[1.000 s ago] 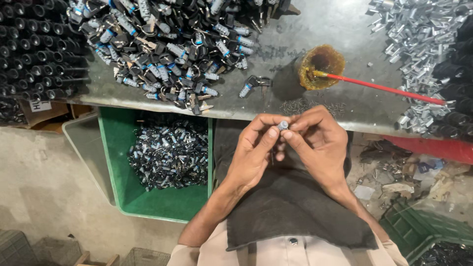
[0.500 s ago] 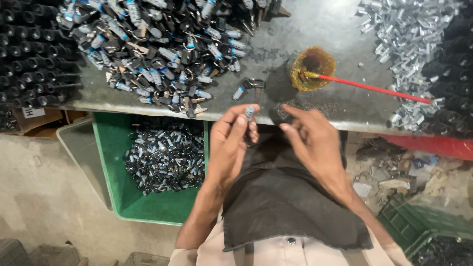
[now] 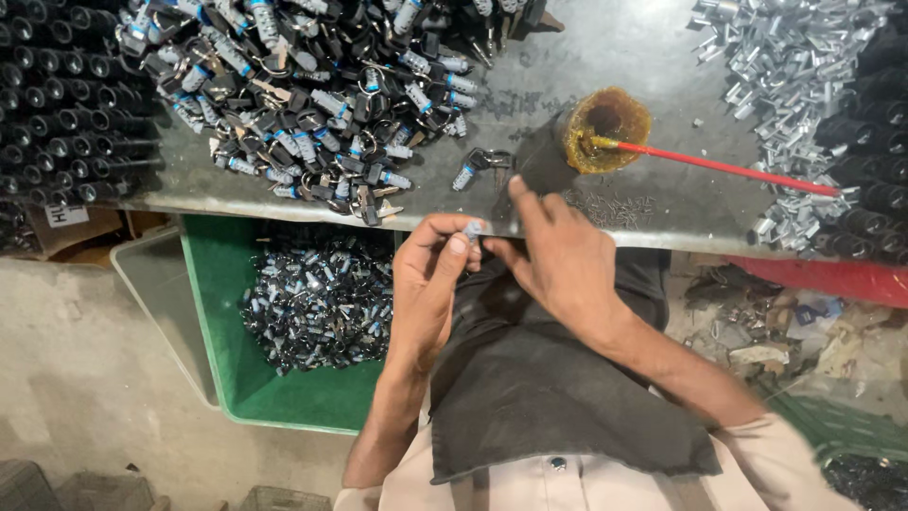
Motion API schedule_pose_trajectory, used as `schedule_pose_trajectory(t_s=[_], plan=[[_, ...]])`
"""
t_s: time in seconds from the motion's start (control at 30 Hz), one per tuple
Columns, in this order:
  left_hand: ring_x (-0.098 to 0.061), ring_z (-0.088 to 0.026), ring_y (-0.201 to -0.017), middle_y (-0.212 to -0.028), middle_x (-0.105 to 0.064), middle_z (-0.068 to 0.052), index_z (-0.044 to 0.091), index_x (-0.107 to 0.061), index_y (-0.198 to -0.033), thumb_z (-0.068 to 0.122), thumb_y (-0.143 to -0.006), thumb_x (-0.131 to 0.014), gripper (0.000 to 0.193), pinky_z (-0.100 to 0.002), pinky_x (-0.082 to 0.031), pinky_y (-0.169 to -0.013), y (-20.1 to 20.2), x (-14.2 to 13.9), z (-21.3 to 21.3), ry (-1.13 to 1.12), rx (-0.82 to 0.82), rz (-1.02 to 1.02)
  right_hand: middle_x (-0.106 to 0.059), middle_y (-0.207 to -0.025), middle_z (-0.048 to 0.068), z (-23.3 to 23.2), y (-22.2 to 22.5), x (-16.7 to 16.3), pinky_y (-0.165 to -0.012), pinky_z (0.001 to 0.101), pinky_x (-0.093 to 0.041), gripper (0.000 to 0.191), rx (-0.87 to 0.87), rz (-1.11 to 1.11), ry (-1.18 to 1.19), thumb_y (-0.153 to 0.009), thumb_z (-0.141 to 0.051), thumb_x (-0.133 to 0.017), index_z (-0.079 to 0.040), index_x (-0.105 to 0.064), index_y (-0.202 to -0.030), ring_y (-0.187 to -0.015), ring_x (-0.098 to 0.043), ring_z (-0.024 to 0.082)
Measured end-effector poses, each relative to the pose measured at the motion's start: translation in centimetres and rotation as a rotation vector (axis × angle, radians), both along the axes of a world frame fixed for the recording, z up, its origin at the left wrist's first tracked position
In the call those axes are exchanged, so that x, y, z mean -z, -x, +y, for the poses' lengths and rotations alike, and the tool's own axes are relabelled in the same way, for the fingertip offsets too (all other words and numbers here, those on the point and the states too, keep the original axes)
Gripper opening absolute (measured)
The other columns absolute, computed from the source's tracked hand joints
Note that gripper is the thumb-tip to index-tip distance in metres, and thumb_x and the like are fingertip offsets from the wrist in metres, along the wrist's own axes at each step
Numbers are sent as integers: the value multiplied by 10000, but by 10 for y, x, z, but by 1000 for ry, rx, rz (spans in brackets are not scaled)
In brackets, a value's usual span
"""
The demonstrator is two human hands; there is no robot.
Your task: The person picks small metal lock components from a pile on the workbench, uses a red-handled brush to apply a yellow substance from a container onto a part, then fits the parts together by hand and places finished pieces with the pile, repeating the cycle.
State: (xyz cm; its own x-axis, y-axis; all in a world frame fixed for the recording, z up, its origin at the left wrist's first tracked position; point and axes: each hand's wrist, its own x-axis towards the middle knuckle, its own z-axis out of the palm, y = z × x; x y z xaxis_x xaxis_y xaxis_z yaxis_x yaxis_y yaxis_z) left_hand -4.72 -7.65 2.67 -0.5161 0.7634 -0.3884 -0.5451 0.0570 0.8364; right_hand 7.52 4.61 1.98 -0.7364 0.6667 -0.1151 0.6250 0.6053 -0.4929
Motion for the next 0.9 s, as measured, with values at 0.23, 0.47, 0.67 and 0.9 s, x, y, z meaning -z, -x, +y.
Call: schedule_pose_trajectory(t_s=[0.23, 0.47, 0.67, 0.9], plan=[[-591, -116, -885, -1027, -641, -53, 23, -562, -1307, 92, -1049, -614, 272, -288, -505, -786, -8, 7, 0, -84, -1, -244, -633, -935, 54, 11, -25, 13, -660, 332, -533, 210, -90, 383, 143, -864, -117, -827, -125, -734, -1052, -851, -665, 214], [-548, -92, -819, -1006, -613, -19, 84, -559, -1302, 155, -1065, -623, 256, -256, -478, -712, -37, 17, 10, -107, 39, -569, -619, -1071, 68, -5, -37, 16, -882, 254, -554, 177, 271, 918, 723, -913, 116, -763, -7, -693, -1019, -1018, -669, 136], [-537, -79, -830, -1009, -594, 3, 97, -578, -1281, 198, -1075, -630, 235, -239, -469, -710, -40, 10, 12, -72, 70, -467, -606, -1084, 84, -6, -38, 8, -860, 252, -586, 160, 307, 874, 791, -927, 144, -717, 33, -674, -1035, -957, -693, 133], [-550, -73, -842, -1006, -601, 5, 94, -597, -1275, 212, -1070, -633, 239, -227, -470, -696, -41, 7, 11, -60, 88, -402, -587, -1115, 77, -9, -41, 0, -911, 270, -602, 163, 332, 905, 847, -945, 152, -697, 39, -657, -1054, -1014, -690, 142]])
